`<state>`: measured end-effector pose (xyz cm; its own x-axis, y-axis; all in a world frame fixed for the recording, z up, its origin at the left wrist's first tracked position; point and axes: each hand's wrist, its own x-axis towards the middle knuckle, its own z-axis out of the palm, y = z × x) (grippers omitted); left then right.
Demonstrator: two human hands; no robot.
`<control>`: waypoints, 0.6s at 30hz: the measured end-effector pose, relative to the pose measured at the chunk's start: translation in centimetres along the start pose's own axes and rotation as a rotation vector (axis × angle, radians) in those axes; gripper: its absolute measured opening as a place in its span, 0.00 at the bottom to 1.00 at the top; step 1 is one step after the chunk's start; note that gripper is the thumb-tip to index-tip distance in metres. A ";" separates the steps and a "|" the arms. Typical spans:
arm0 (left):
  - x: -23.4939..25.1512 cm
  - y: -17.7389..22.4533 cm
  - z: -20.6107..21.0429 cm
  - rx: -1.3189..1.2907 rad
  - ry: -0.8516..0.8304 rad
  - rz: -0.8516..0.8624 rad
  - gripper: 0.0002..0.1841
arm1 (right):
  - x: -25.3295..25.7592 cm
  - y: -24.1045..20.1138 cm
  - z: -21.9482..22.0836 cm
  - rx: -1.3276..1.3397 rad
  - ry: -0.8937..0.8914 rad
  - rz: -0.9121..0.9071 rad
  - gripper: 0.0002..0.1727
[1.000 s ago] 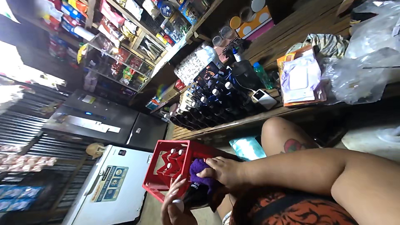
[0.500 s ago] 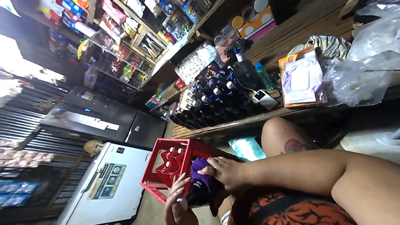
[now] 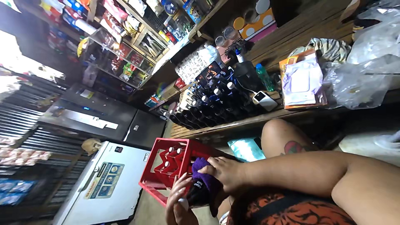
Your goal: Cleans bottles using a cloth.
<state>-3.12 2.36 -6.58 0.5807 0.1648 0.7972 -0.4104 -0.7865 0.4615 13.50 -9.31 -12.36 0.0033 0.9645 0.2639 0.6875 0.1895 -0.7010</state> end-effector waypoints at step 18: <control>-0.3 0.6 0.3 -0.004 -0.003 0.011 0.19 | -0.2 -0.4 -0.2 0.016 -0.001 -0.007 0.54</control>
<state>-3.33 1.62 -6.66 0.5781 0.1540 0.8013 -0.4201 -0.7857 0.4541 13.36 -9.65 -12.05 -0.0023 0.9635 0.2678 0.6755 0.1990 -0.7100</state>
